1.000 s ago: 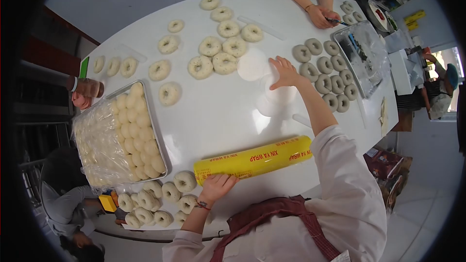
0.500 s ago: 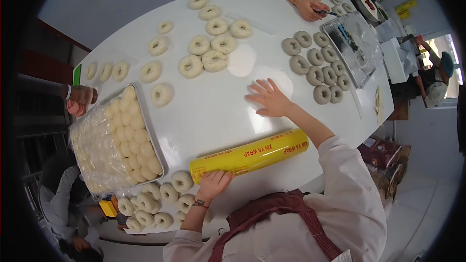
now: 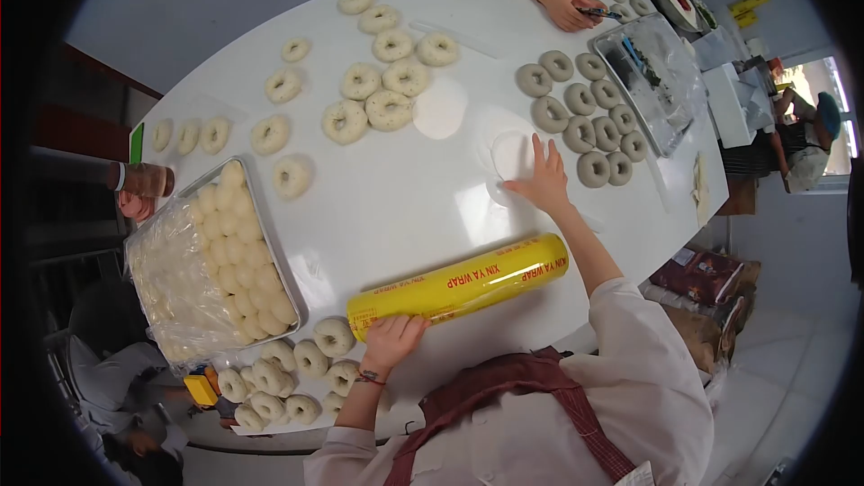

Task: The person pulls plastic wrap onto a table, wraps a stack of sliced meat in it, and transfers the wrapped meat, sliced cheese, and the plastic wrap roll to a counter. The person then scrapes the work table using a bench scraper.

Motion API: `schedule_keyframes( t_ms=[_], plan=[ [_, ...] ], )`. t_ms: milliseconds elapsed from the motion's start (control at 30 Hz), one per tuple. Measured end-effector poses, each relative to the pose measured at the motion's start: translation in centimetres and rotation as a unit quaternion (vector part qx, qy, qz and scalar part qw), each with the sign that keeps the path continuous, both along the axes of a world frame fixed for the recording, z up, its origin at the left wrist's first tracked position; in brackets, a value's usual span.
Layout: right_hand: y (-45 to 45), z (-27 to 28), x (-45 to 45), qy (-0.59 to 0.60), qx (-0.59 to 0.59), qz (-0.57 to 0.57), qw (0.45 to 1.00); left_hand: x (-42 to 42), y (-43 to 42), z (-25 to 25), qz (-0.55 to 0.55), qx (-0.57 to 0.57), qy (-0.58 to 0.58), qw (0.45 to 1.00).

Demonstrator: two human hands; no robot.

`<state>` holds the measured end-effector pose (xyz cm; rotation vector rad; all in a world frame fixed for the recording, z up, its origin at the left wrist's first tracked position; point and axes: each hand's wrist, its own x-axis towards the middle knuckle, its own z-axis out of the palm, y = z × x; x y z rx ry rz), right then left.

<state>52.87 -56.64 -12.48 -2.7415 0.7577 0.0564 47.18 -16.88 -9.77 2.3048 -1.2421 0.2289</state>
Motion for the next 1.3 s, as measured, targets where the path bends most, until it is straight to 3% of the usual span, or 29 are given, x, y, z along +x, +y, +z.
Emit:
schedule_keyframes(
  t_ms=[100, 167, 500, 700, 800, 867, 933, 1133, 1200, 1267, 1300],
  plan=[
    [0.1, -0.6, -1.2, 0.078, 0.016, -0.013, 0.997, 0.1, 0.1, 0.1, -0.01, -0.002, 0.003, 1.0],
    [-0.3, -3.2, -0.7, -0.063, -0.025, 0.068, 0.995, 0.2, 0.1, 0.1, -0.008, 0.005, -0.003, 1.0],
    [-0.2, -5.8, 6.6, -0.141, -0.065, 0.058, 0.986, 0.2, 0.0, 0.2, -0.007, -0.001, -0.007, 1.0],
    [-0.7, -3.8, 8.5, -0.093, -0.077, 0.058, 0.991, 0.2, 0.1, 0.1, -0.007, -0.002, -0.004, 1.0],
    [-1.2, -2.0, 5.9, -0.147, -0.106, 0.046, 0.982, 0.0, 0.0, 0.3, -0.002, 0.0, 0.002, 1.0],
    [-0.5, -1.3, 2.4, -0.007, -0.065, 0.158, 0.985, 0.0, 0.0, 0.4, -0.002, -0.001, 0.005, 1.0],
    [1.2, -1.4, -0.2, -0.061, -0.001, 0.232, 0.971, 0.1, -0.2, 0.5, -0.006, -0.003, 0.004, 1.0],
    [0.8, -3.0, 3.1, -0.13, -0.062, 0.19, 0.971, 0.0, 0.4, 0.1, -0.01, 0.003, -0.015, 1.0],
    [1.1, -1.3, 4.2, -0.137, -0.086, 0.192, 0.968, 0.0, 0.2, 0.0, -0.009, -0.003, -0.013, 1.0],
    [2.3, 1.8, 5.9, 0.125, -0.07, 0.157, 0.977, -0.1, 0.1, 0.0, -0.005, -0.005, -0.015, 1.0],
    [3.0, 1.9, 6.3, 0.126, -0.07, 0.161, 0.976, -0.2, 0.2, 0.0, -0.003, -0.005, -0.014, 1.0]
  ],
)
